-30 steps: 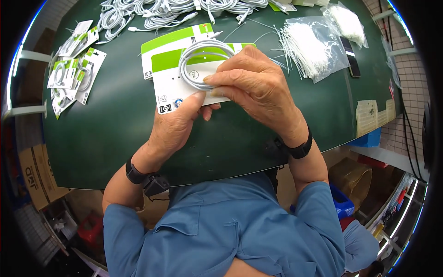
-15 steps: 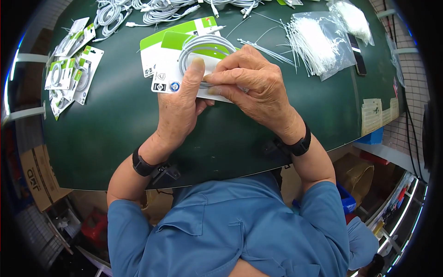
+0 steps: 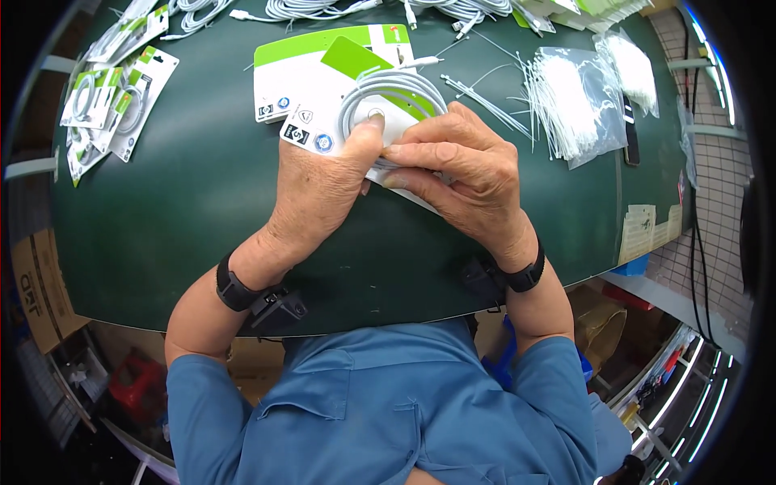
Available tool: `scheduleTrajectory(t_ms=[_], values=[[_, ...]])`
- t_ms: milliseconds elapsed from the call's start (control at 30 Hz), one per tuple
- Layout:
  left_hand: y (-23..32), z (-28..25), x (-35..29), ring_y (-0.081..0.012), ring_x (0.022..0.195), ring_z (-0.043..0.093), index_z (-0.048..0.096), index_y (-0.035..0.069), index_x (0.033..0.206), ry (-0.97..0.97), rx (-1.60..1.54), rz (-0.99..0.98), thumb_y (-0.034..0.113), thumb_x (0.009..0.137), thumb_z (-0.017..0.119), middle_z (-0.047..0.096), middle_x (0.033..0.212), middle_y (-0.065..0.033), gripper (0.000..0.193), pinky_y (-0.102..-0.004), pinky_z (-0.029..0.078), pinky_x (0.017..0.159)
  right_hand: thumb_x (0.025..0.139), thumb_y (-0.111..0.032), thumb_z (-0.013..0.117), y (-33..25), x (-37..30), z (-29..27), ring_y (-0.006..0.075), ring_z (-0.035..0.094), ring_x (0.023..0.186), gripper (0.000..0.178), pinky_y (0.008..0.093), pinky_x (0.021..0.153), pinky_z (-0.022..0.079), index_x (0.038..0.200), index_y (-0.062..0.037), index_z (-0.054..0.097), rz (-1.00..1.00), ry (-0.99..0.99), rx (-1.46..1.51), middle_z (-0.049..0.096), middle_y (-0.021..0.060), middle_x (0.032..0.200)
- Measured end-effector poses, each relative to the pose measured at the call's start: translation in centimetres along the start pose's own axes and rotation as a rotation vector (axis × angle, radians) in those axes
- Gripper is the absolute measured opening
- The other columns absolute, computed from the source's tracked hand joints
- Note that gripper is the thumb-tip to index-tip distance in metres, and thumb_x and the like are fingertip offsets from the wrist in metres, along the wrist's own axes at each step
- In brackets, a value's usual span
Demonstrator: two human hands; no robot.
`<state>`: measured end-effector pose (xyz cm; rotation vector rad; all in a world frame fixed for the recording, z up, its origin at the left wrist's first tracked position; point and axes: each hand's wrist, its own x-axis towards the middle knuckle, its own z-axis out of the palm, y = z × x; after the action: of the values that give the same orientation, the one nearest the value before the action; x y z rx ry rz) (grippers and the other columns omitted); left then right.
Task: The person picks up a coiled cable and a cardboard backing, aligns the cable onto the backing, and threads a plastic tie through the holes. They tighten the tie around the cable by hand, then repeat the process with a second plastic tie to secure the cable to the packaging.
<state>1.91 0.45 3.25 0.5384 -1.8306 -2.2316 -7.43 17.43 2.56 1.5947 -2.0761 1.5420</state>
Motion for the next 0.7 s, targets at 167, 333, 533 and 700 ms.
scheduleTrajectory(t_ms=[167,333,533,700], values=[[-0.27,-0.16,0.23,-0.0084,0.058,0.062,0.065,-0.005,0.116,-0.011,0.045,0.029,0.015,0.097,0.068,0.069,0.091,-0.0071,0.027,-0.0234,0.048,0.045,0.073,-0.005,0.092,0.06,-0.05,0.16,0.0190,0.063,0.079,0.033,0.0309,0.067,0.051,0.105,-0.0081,0.083,0.023,-0.004,0.030,0.076,0.0060,0.096],[-0.37,-0.06,0.31,-0.0080,0.060,0.061,0.064,-0.005,0.117,-0.018,0.007,0.008,0.018,0.098,0.066,0.068,0.091,-0.0066,0.029,-0.0234,0.047,0.043,0.074,-0.004,0.091,0.08,-0.08,0.47,0.0192,0.064,0.081,0.032,0.0308,0.068,0.052,0.104,-0.0082,0.082,0.039,0.031,-0.050,0.075,0.0053,0.096],[-0.37,0.67,0.15,-0.0073,0.062,0.059,0.064,-0.004,0.117,0.022,-0.008,0.002,0.018,0.099,0.065,0.066,0.091,-0.0057,0.028,-0.0235,0.047,0.045,0.073,-0.001,0.091,-0.23,-0.16,0.18,0.0205,0.065,0.084,0.030,0.0315,0.069,0.053,0.101,-0.0078,0.081,0.083,0.019,-0.051,0.074,0.0051,0.096],[-0.12,0.78,0.01,-0.0070,0.062,0.059,0.065,-0.003,0.117,0.021,0.033,0.038,0.017,0.099,0.065,0.066,0.091,-0.0055,0.026,-0.0232,0.046,0.046,0.073,0.000,0.090,0.04,-0.32,0.15,0.0215,0.065,0.085,0.032,0.0323,0.069,0.053,0.102,-0.0080,0.080,0.052,0.019,-0.059,0.075,0.0055,0.098]])
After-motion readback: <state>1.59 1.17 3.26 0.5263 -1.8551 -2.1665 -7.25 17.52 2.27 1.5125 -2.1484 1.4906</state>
